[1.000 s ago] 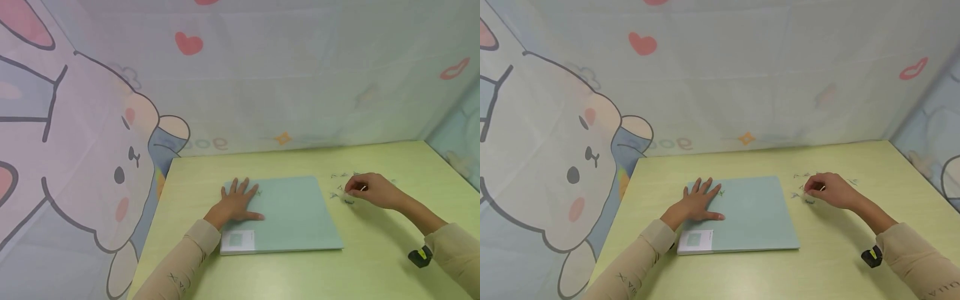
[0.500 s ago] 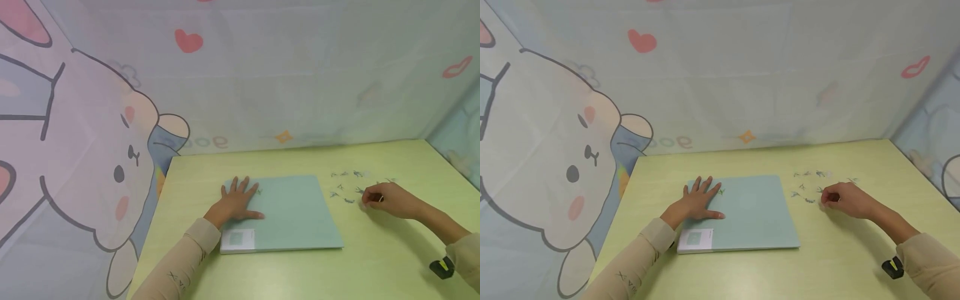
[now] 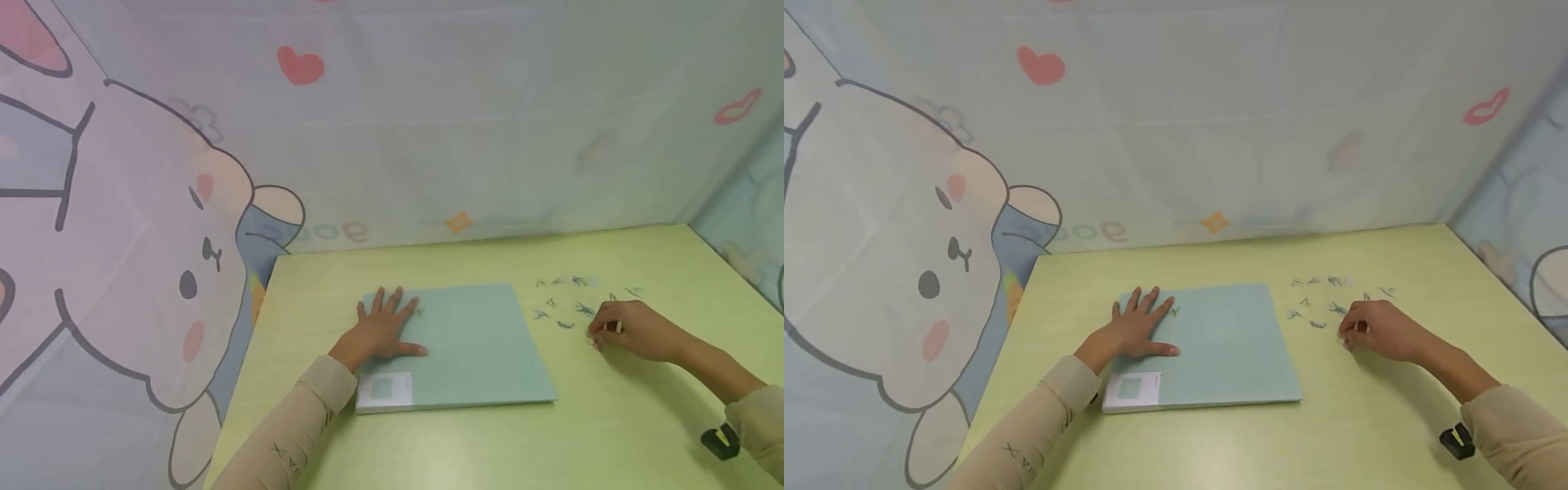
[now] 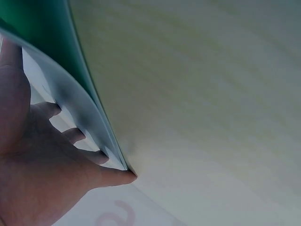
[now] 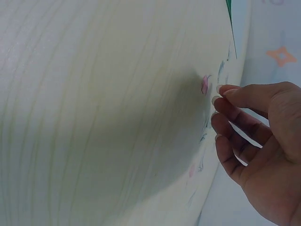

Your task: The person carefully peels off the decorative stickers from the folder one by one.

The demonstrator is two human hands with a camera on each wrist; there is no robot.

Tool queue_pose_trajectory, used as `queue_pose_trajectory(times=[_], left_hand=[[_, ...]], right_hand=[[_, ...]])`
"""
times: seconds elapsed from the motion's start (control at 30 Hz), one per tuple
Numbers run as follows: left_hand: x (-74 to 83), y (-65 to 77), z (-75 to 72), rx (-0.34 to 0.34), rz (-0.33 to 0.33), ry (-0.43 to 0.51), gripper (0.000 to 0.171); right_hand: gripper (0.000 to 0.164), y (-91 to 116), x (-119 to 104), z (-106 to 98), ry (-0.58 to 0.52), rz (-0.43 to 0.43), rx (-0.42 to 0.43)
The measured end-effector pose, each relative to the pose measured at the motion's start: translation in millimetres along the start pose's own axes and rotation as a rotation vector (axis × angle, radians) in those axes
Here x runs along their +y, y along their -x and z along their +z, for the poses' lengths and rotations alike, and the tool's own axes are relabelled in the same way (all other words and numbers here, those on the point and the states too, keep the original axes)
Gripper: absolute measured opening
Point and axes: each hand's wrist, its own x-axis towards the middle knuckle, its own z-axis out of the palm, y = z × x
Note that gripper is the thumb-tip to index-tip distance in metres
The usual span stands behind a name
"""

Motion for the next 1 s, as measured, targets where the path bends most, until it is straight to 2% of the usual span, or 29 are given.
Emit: queue_pose_trajectory(times=[0.3,0.57,0.8,1.0], left_hand=[[-1.0,-0.7,0.2,0.006,0.000,0.001,0.110],[-3.5,-2.4,2.7,0.015,0.008,0.007,0.110],[-4.8,-3.5,4.0,0.027,0.013,0.024,0.117],[-4.4,-3.1,3.9,0.040,0.003,0.021,0.120]], right_hand=[[0.019,-7.6,-8.8,-1.0,0.032,0.034,0.055],[0.014,-26.0,-31.6,1.0,-0.081,0.085,0.001],[0.014,-45.7,-43.7,7.7,0.011,0.021,0.078],[0.013,-65.4,-52.9,14.8,0.001,-0.027,0.135]])
